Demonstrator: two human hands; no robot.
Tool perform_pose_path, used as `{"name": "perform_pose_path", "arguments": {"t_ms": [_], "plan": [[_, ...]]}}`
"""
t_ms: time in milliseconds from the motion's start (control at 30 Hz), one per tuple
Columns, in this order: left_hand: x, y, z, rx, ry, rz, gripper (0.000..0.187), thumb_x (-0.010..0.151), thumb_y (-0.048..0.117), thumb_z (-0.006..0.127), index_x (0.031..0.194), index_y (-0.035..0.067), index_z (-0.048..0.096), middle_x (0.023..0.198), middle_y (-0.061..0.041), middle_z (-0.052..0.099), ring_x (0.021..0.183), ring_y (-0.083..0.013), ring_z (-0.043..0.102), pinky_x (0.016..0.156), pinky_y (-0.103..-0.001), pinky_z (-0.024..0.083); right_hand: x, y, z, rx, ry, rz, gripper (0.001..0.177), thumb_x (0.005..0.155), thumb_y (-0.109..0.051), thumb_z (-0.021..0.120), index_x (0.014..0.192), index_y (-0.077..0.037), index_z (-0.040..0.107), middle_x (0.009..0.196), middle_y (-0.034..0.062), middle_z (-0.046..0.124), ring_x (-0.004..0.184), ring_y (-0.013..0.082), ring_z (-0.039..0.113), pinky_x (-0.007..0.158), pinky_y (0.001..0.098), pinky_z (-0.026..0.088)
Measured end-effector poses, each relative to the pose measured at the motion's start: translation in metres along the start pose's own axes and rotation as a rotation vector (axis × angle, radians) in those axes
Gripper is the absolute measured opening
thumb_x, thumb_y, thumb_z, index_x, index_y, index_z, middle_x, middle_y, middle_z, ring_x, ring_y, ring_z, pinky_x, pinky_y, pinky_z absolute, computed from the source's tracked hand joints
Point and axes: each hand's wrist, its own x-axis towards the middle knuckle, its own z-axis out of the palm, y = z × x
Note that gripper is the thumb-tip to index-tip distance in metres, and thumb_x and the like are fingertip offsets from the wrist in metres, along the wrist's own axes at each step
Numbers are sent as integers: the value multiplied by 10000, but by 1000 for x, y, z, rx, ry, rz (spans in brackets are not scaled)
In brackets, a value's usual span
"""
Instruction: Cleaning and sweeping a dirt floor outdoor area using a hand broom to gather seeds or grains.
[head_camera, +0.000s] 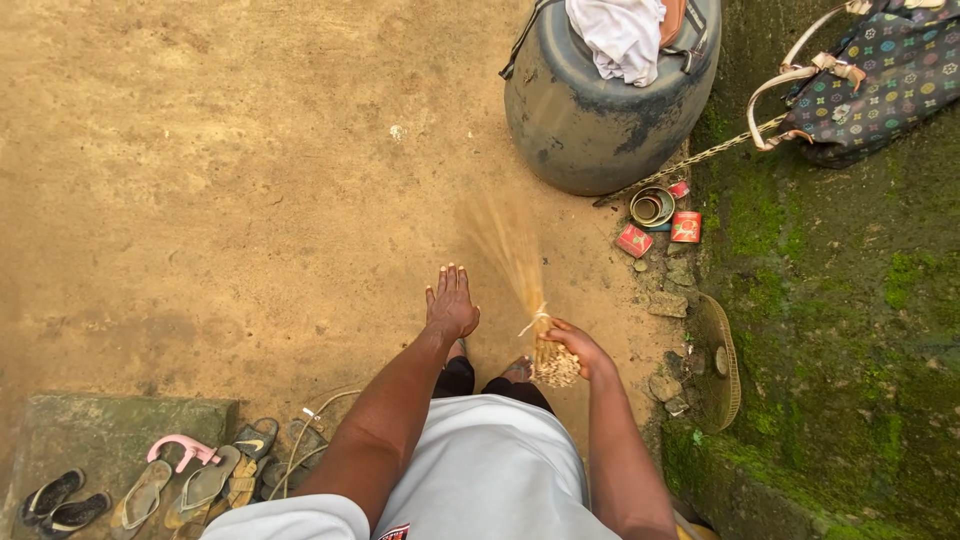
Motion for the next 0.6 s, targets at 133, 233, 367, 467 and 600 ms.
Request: {"name": "perform_pose_path", "arguments": {"t_ms": [133, 233, 367, 467, 600], "plan": [[-1, -5, -13, -14, 3, 4, 913, 996, 367, 567, 1652, 89, -5, 1742, -108, -59, 1605, -289, -69, 1284, -552, 88, 21, 17, -19, 217, 50, -33, 787, 880, -221, 689, 1582, -133, 347, 1436, 257, 539, 1172, 337, 653, 889, 429, 604], [2, -11, -18, -19, -4, 4, 913, 993, 367, 571, 1655, 90, 6, 1746, -106, -55, 1608, -289, -59, 1287, -551, 91, 58, 28, -13, 338, 91, -67, 583, 936, -215, 638, 1471, -63, 464, 1184, 200, 694, 939, 280, 718, 746, 386, 637], [5, -16, -22, -4, 18, 1, 908, 991, 369, 565, 1650, 99, 3, 1741, -98, -61, 1604, -277, -61, 1284, -546, 86, 71, 12, 26, 428, 64, 52, 346, 1007, -251, 560, 1255, -11, 579, 936, 162, 726, 727, 259, 753, 645, 389, 667], [6, -18, -26, -14, 25, -2, 907, 991, 365, 566, 1652, 100, 4, 1741, -97, -57, 1604, -275, -59, 1287, -545, 80, 84, 2, 61, 344, -50, 105, 353, 995, -264, 548, 1231, -6, 588, 960, 216, 716, 761, 315, 744, 667, 436, 660], [6, -19, -34, -26, 8, -27, 929, 981, 352, 583, 1655, 106, -7, 1743, -93, -68, 1606, -267, -71, 1292, -541, 62, 95, -7, 90, -60, -155, -4, 655, 846, -249, 714, 1469, -131, 549, 1479, 178, 530, 1331, 333, 551, 1048, 562, 519]]}}
